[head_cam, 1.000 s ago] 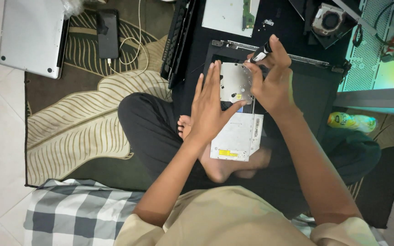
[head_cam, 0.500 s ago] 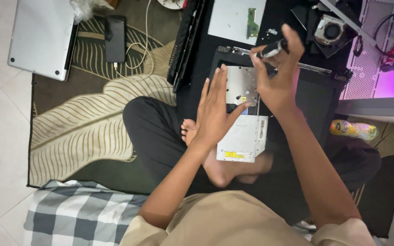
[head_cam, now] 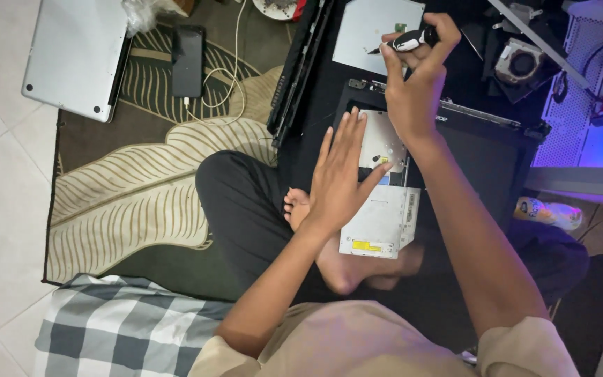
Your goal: A person is disassembling a laptop component, likely a drive caddy, using a screwdriver while sitting on the floor.
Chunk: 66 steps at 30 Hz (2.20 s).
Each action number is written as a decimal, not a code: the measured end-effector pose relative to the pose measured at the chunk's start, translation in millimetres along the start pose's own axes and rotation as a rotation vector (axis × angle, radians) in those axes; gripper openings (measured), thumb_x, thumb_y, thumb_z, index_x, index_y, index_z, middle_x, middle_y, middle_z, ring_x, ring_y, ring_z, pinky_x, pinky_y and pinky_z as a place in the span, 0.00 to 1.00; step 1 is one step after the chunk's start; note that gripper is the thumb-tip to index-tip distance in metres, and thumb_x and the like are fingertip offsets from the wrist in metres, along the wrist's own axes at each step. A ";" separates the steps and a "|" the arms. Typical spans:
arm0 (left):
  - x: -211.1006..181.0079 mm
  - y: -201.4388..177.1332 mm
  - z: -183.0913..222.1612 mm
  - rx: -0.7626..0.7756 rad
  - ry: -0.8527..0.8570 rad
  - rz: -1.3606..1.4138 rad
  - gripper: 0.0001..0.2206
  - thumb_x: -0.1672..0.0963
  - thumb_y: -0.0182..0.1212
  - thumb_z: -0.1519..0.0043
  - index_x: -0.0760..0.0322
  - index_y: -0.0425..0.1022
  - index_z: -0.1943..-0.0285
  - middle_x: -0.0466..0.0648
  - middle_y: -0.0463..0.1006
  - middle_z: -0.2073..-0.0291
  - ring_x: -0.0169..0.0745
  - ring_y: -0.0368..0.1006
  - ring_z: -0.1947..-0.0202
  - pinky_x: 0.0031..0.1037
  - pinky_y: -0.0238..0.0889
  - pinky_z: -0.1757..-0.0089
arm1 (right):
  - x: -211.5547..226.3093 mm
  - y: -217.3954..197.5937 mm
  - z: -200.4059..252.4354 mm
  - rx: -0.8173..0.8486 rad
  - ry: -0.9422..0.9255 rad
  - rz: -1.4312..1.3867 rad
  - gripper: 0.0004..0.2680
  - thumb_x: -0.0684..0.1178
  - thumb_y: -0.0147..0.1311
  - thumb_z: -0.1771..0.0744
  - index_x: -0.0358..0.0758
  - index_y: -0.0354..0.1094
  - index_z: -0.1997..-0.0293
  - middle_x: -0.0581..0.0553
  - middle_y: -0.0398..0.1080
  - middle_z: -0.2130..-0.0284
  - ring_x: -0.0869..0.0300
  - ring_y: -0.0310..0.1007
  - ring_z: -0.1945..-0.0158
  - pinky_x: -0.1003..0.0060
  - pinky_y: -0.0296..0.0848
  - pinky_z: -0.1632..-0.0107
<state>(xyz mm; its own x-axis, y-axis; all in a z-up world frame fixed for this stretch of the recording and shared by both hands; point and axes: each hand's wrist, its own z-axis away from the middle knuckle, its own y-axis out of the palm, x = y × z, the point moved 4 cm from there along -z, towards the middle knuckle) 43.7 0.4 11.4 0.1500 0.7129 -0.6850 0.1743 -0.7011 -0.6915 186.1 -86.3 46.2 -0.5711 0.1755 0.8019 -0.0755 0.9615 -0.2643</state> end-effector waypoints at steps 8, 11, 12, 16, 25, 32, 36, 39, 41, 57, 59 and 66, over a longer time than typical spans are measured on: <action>-1.0 -2.9 0.9 -0.015 0.011 0.036 0.32 0.48 0.55 0.28 0.64 0.48 0.19 0.57 0.51 0.20 0.53 0.47 0.18 0.47 0.40 0.24 | -2.5 2.0 0.6 -0.003 -0.031 0.004 0.20 0.29 0.50 0.27 0.49 0.42 0.37 0.29 0.73 0.54 0.49 0.80 0.49 0.62 0.78 0.42; 0.6 -0.4 1.4 -0.013 0.013 0.026 0.31 0.47 0.53 0.27 0.62 0.49 0.19 0.57 0.50 0.20 0.53 0.46 0.18 0.48 0.40 0.24 | -3.4 3.1 0.6 -0.006 -0.036 0.012 0.19 0.31 0.51 0.26 0.49 0.42 0.36 0.29 0.74 0.53 0.48 0.81 0.50 0.61 0.78 0.41; 1.0 -0.3 1.3 -0.014 0.012 0.025 0.31 0.47 0.53 0.27 0.62 0.49 0.19 0.57 0.50 0.20 0.53 0.46 0.18 0.48 0.40 0.24 | -5.2 3.4 1.1 -0.005 -0.036 0.010 0.19 0.31 0.51 0.26 0.49 0.42 0.36 0.29 0.74 0.53 0.48 0.81 0.50 0.61 0.78 0.41; 0.5 -0.7 1.1 -0.008 0.011 0.020 0.31 0.47 0.54 0.28 0.62 0.51 0.20 0.57 0.50 0.20 0.53 0.47 0.18 0.47 0.40 0.24 | -6.1 1.2 4.1 -0.011 -0.061 0.026 0.20 0.32 0.52 0.26 0.50 0.42 0.35 0.28 0.73 0.52 0.47 0.80 0.47 0.61 0.79 0.41; -1.8 -2.6 -0.1 -0.004 0.012 0.022 0.28 0.48 0.54 0.28 0.62 0.57 0.23 0.56 0.49 0.20 0.54 0.46 0.19 0.49 0.41 0.25 | 2.7 0.3 -0.9 0.012 -0.057 0.024 0.18 0.33 0.51 0.25 0.49 0.42 0.37 0.29 0.74 0.53 0.47 0.81 0.51 0.60 0.78 0.43; -3.8 -5.2 -0.3 -0.005 0.011 0.030 0.27 0.48 0.53 0.28 0.64 0.59 0.24 0.58 0.50 0.21 0.55 0.47 0.20 0.49 0.42 0.25 | -3.0 0.5 2.5 0.003 -0.032 0.012 0.17 0.36 0.51 0.25 0.51 0.42 0.35 0.30 0.73 0.52 0.48 0.80 0.50 0.60 0.77 0.43; -3.2 -4.2 -0.5 0.009 0.004 0.017 0.27 0.48 0.54 0.28 0.63 0.58 0.24 0.58 0.50 0.21 0.55 0.47 0.19 0.49 0.41 0.25 | 0.1 1.3 1.7 -0.006 -0.003 0.005 0.17 0.36 0.51 0.25 0.50 0.43 0.36 0.31 0.74 0.52 0.49 0.80 0.51 0.60 0.77 0.43; -2.9 -3.9 -0.1 0.008 0.000 0.000 0.27 0.48 0.53 0.28 0.63 0.59 0.24 0.57 0.50 0.21 0.53 0.46 0.19 0.48 0.40 0.25 | 0.6 2.6 -0.7 -0.023 0.049 -0.005 0.17 0.34 0.50 0.27 0.50 0.44 0.38 0.34 0.75 0.55 0.53 0.78 0.53 0.63 0.77 0.45; -2.9 -4.0 0.2 -0.013 0.009 0.010 0.27 0.48 0.55 0.28 0.63 0.59 0.24 0.58 0.51 0.21 0.54 0.47 0.20 0.48 0.41 0.25 | 1.1 3.4 -1.6 -0.020 0.018 -0.019 0.18 0.31 0.49 0.27 0.48 0.43 0.37 0.32 0.74 0.56 0.52 0.78 0.53 0.63 0.78 0.45; -4.3 -16.5 7.8 -0.105 -0.026 0.424 0.19 0.53 0.60 0.29 0.58 0.68 0.30 0.50 0.61 0.24 0.54 0.53 0.20 0.56 0.42 0.25 | 63.7 -59.2 67.2 -0.244 0.132 -0.235 0.29 0.25 0.58 0.25 0.60 0.43 0.27 0.41 0.41 0.25 0.32 0.78 0.39 0.43 0.84 0.31; -13.3 -34.4 11.6 -0.203 -0.015 0.480 0.13 0.57 0.64 0.31 0.56 0.75 0.37 0.48 0.70 0.31 0.52 0.63 0.26 0.55 0.44 0.25 | 92.7 -68.3 80.8 -0.269 0.228 -0.205 0.28 0.24 0.52 0.26 0.56 0.41 0.27 0.33 0.46 0.29 0.33 0.74 0.42 0.41 0.79 0.33; -80.2 -79.3 32.3 -0.082 0.103 0.550 0.11 0.57 0.68 0.36 0.62 0.80 0.46 0.48 0.81 0.52 0.45 0.76 0.49 0.34 0.70 0.46 | 157.7 -89.4 125.0 -0.266 0.339 -0.163 0.24 0.41 0.51 0.24 0.58 0.36 0.24 0.25 0.70 0.60 0.39 0.77 0.58 0.39 0.81 0.37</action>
<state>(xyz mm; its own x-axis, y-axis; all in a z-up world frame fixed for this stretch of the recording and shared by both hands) -13.6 -1.7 113.8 0.3332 0.2437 -0.9108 0.1180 -0.9692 -0.2162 0.7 -171.0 129.3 -0.2666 0.0339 0.9632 0.0952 0.9954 -0.0087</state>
